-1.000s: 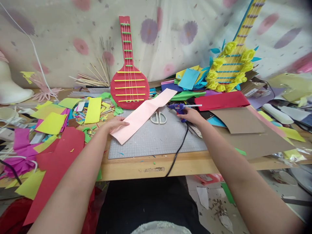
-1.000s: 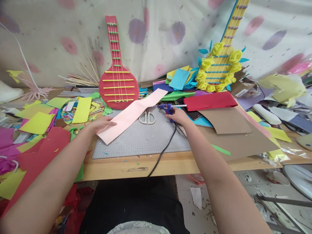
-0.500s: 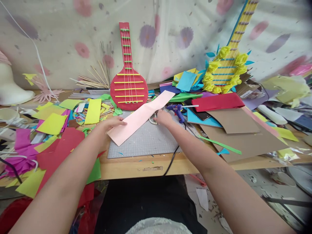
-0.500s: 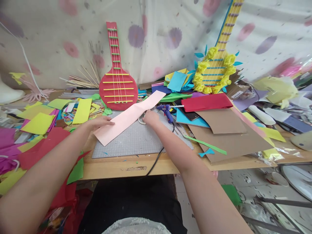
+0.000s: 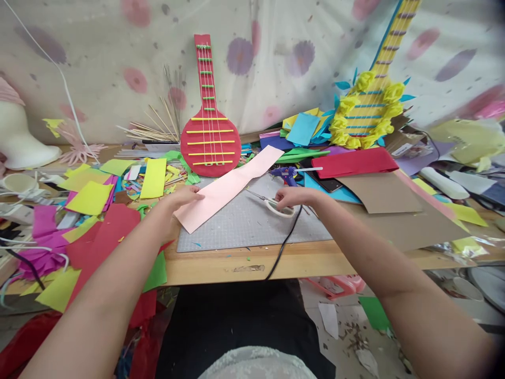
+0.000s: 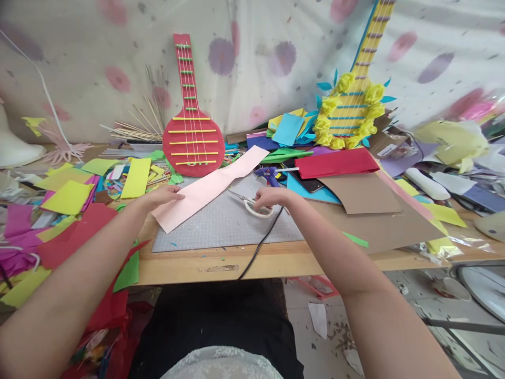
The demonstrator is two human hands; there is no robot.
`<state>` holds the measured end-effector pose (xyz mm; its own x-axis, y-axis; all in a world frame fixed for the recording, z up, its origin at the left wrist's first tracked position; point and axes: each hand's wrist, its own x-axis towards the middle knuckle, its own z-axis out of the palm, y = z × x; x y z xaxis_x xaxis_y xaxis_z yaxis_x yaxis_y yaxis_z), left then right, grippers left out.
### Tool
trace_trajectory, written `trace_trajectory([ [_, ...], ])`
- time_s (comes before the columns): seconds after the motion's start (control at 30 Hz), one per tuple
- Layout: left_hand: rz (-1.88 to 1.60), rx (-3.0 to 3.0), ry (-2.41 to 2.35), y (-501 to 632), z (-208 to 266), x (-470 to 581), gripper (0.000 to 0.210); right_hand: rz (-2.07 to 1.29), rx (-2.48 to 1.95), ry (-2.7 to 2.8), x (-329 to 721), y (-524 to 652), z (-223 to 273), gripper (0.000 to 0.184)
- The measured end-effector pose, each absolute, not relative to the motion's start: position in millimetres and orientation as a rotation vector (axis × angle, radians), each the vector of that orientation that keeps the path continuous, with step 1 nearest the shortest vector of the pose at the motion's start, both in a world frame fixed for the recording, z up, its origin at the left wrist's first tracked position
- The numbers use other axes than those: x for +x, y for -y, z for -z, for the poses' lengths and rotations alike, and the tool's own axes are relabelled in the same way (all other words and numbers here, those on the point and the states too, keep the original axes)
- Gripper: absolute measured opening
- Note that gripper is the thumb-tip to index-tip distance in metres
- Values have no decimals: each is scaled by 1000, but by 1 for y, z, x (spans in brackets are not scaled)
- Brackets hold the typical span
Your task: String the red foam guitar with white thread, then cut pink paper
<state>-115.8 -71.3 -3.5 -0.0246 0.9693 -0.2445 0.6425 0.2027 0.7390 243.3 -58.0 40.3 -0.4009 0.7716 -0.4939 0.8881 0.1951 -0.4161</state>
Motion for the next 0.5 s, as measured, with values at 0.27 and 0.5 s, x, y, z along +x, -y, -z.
trace_trajectory([
  [0.27,-493,1330,-1656,74,-13,-101,31,2037,1283,-2266,240,78,-22,57],
  [0.5,-637,1015,-1564,75,-31,-88,36,2130,909,-1950,233,62,-27,63],
])
